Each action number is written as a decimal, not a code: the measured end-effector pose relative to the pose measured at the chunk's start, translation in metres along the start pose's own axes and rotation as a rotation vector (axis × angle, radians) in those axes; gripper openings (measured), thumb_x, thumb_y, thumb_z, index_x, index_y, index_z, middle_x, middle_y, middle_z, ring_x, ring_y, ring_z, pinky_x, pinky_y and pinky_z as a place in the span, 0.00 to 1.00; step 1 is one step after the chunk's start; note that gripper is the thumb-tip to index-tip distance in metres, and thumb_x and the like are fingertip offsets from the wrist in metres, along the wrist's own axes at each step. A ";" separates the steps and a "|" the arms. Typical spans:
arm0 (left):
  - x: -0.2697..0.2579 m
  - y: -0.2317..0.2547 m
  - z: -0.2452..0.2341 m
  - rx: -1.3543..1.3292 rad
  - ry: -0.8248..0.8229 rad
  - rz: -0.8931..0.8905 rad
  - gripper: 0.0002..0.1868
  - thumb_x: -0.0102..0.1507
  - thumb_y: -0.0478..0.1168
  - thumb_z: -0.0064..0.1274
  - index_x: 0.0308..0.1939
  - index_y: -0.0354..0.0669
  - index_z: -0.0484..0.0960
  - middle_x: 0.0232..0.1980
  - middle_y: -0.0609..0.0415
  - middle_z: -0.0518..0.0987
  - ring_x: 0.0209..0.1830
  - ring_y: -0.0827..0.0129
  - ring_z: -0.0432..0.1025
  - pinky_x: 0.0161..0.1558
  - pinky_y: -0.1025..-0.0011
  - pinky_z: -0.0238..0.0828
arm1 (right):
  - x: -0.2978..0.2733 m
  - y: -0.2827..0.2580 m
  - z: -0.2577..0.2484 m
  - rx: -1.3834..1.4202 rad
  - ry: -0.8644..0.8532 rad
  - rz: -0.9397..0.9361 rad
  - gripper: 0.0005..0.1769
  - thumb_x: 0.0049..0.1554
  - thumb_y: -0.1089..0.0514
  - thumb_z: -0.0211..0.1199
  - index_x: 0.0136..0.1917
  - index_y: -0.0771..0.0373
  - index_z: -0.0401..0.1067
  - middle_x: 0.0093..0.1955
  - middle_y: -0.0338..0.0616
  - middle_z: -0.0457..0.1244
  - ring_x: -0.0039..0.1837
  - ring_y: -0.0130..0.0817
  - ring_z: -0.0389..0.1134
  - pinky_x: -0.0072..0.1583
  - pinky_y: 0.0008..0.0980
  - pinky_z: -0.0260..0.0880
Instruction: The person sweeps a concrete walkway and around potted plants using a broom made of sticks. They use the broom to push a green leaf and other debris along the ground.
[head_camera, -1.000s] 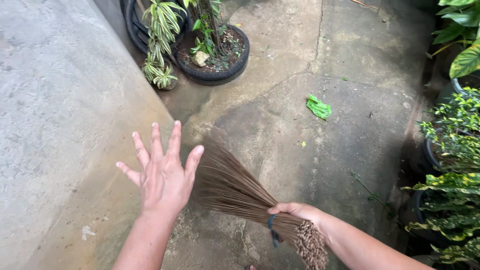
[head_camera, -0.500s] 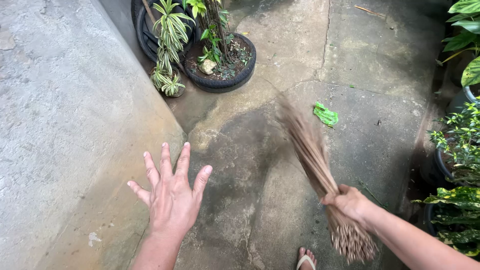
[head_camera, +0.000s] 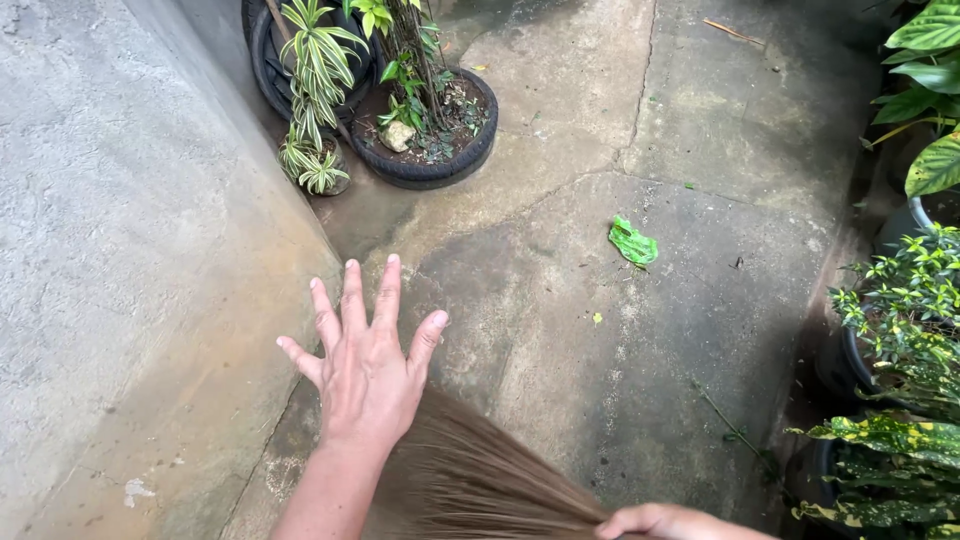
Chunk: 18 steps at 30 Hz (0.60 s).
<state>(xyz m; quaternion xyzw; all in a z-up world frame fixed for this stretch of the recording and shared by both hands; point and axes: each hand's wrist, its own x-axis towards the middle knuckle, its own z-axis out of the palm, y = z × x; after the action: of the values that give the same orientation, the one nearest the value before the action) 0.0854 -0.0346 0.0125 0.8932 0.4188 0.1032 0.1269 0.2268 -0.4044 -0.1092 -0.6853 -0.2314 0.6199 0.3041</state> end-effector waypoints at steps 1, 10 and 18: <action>0.002 0.002 0.000 0.005 0.006 0.001 0.42 0.62 0.71 0.40 0.77 0.69 0.53 0.81 0.48 0.47 0.81 0.44 0.33 0.64 0.20 0.22 | -0.005 -0.002 -0.022 -0.008 -0.017 -0.044 0.32 0.56 0.49 0.59 0.72 0.58 0.65 0.71 0.45 0.60 0.73 0.39 0.58 0.73 0.44 0.59; 0.012 0.025 0.011 0.009 0.000 -0.026 0.45 0.61 0.75 0.34 0.81 0.73 0.50 0.85 0.48 0.43 0.81 0.45 0.30 0.65 0.22 0.18 | 0.101 0.094 -0.215 -0.162 0.428 0.580 0.53 0.51 0.28 0.68 0.79 0.58 0.59 0.79 0.54 0.53 0.80 0.47 0.52 0.79 0.57 0.50; 0.031 0.050 0.011 -0.021 0.053 -0.021 0.44 0.62 0.75 0.34 0.78 0.72 0.48 0.82 0.48 0.41 0.81 0.45 0.30 0.66 0.22 0.17 | 0.032 -0.125 -0.115 0.266 0.355 0.385 0.50 0.46 0.41 0.70 0.78 0.52 0.60 0.67 0.62 0.63 0.57 0.52 0.72 0.57 0.55 0.76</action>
<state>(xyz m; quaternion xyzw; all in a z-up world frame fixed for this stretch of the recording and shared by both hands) 0.1445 -0.0427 0.0201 0.8844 0.4302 0.1297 0.1263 0.3526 -0.3089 -0.0385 -0.7685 0.0428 0.5616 0.3037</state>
